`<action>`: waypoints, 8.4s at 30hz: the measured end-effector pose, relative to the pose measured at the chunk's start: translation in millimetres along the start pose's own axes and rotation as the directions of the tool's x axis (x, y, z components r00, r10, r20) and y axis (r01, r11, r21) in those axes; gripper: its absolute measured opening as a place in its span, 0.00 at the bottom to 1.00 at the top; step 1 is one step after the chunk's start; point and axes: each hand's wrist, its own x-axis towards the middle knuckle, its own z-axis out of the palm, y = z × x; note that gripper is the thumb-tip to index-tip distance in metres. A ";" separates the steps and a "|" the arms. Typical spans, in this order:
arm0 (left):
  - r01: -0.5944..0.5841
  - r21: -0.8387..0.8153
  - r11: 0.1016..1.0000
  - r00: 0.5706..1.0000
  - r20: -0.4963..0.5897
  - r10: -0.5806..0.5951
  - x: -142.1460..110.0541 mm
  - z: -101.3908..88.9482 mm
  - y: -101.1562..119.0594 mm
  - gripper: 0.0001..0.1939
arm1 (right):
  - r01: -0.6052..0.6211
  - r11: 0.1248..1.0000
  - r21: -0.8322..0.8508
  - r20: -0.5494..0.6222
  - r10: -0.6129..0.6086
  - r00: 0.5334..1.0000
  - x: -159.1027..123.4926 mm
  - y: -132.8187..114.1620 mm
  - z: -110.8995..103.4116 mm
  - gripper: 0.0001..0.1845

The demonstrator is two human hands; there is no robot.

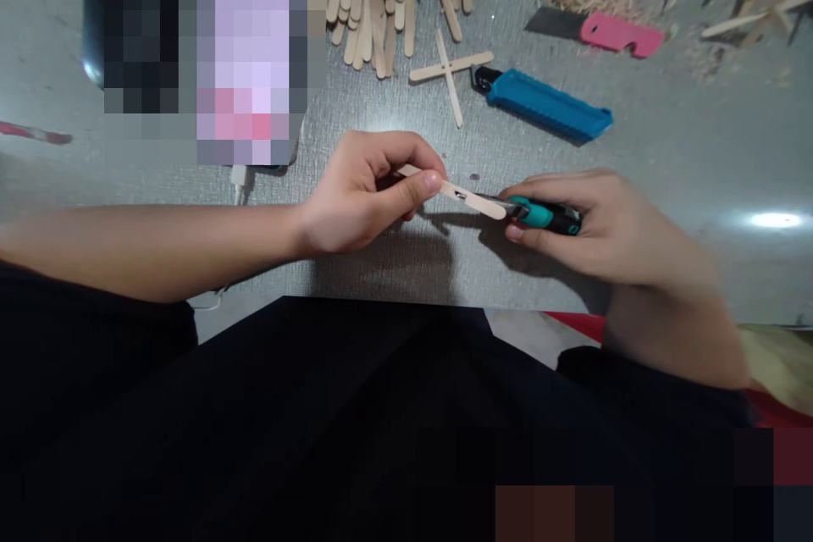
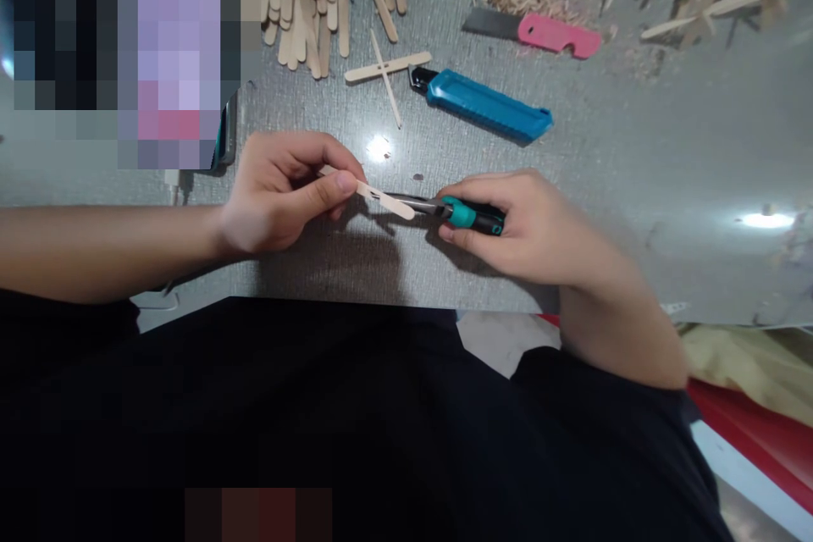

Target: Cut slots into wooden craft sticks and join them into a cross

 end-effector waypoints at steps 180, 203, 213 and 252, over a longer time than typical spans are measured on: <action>-0.213 0.069 0.975 0.970 -0.108 0.219 7.0 1.3 -4.6 0.27 | 0.010 0.983 0.181 0.002 -0.010 1.000 0.4 2.0 0.3 0.10; -0.289 0.110 0.951 0.953 -0.057 0.296 5.6 -1.0 -4.3 0.15 | -0.024 0.978 0.206 0.165 -0.010 0.986 -3.3 -1.1 -0.5 0.07; -0.273 0.151 0.950 0.955 -0.073 0.286 4.0 0.2 -4.9 0.19 | -0.043 0.988 0.147 0.063 0.034 0.997 -3.1 -7.3 6.1 0.10; -0.282 0.049 0.958 0.957 -0.055 0.285 3.3 -1.5 -5.9 0.14 | -0.031 0.987 0.155 0.113 0.014 0.993 -1.0 -1.9 -2.9 0.10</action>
